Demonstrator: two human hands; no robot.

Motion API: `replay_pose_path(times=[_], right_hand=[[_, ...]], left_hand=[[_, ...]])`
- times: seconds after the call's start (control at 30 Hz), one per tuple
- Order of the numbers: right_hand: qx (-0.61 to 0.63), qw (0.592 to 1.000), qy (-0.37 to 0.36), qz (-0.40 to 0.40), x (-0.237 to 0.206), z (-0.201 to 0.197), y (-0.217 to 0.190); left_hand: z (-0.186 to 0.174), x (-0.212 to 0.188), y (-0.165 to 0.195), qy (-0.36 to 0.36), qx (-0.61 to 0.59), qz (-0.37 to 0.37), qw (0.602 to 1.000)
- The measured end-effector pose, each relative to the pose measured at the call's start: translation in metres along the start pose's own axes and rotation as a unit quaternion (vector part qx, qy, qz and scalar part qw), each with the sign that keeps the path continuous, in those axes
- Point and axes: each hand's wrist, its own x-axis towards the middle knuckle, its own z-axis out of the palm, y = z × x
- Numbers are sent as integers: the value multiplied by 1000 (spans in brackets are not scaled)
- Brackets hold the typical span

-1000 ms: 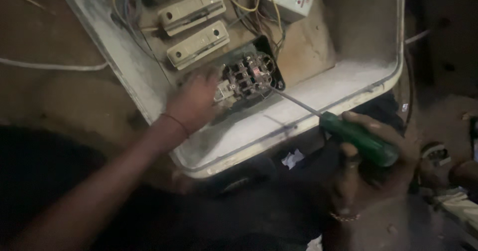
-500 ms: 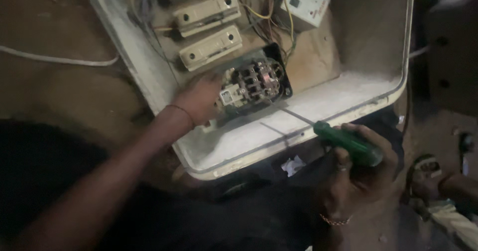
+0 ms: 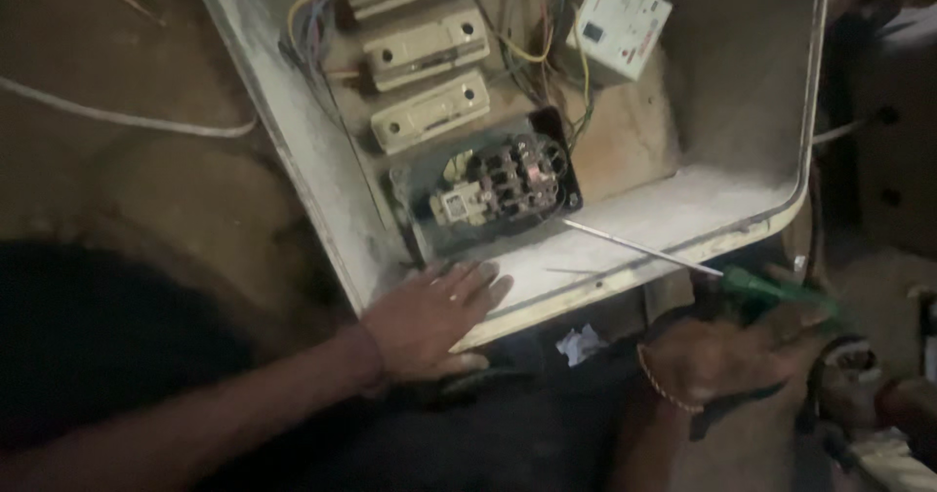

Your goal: The person sits on the floor in front of an open electrical panel and uses a screwdriver to loosen and tighten screw terminals on a contactor inside the panel, repositioning wires and the component by hand. They briefly handle a phone with the flashlight on before resuming work on the terminals.

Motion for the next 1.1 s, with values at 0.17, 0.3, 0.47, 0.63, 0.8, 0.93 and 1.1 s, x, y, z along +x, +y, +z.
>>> replay_pose_path(times=[0.17, 0.3, 0.47, 0.63, 0.8, 0.93, 1.1], right_hand=[[13, 969, 28, 246, -26, -27, 9], [-66, 983, -35, 167, -38, -56, 18], [39, 931, 157, 328, -33, -68, 10], [160, 953, 111, 232, -7, -70, -45], [245, 940, -32, 237, -8, -39, -92], [284, 913, -86, 280, -26, -28, -99], [263, 941, -24, 213, -15, -40, -91]], left_hand=[[16, 20, 16, 71, 20, 58, 996], [32, 43, 50, 122, 3, 78, 989], [51, 66, 71, 162, 55, 52, 984], [64, 58, 58, 168, -61, 48, 983], [69, 46, 55, 238, -292, -47, 925], [59, 31, 65, 306, -389, -86, 865], [2, 24, 30, 391, -73, 31, 917]])
